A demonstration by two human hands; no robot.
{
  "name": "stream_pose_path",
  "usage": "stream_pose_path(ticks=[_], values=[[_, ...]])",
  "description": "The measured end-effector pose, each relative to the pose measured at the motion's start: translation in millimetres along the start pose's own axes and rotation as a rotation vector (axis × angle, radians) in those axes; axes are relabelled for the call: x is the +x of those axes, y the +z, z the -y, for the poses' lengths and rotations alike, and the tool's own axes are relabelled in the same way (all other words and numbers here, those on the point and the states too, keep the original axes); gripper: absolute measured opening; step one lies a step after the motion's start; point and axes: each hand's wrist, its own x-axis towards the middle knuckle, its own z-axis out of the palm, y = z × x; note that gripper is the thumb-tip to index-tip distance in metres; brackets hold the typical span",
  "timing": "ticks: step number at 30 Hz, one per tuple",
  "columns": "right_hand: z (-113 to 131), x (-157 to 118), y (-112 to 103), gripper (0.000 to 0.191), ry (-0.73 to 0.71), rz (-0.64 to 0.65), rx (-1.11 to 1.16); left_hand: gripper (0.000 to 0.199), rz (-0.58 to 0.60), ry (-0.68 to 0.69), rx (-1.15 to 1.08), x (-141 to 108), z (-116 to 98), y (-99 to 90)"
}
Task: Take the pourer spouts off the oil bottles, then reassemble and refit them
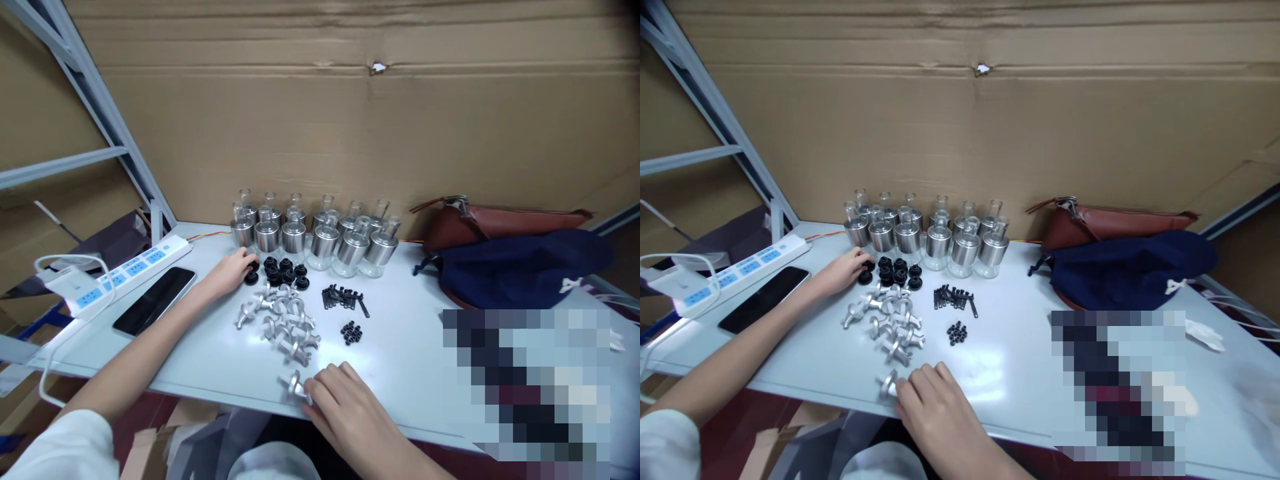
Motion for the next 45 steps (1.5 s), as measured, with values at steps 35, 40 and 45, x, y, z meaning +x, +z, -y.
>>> stream_pose_path(ticks=[35, 40, 45], values=[[0.6, 80.4, 25.4, 0.128, 0.588, 0.354, 0.118, 0.070, 0.026, 0.309, -0.611, -69.7, -33.4, 22.8], [-20.0, 88.1, 10.0, 0.130, 0.405, 0.478, 0.141, 0.089, -0.024, 0.326, -0.564, -68.9, -31.6, 32.8], [-33.0, 79.0, 21.6, 0.121, 0.385, 0.374, 0.227, 0.095, 0.022, 0.369, -0.582, -67.9, -33.0, 31.3]])
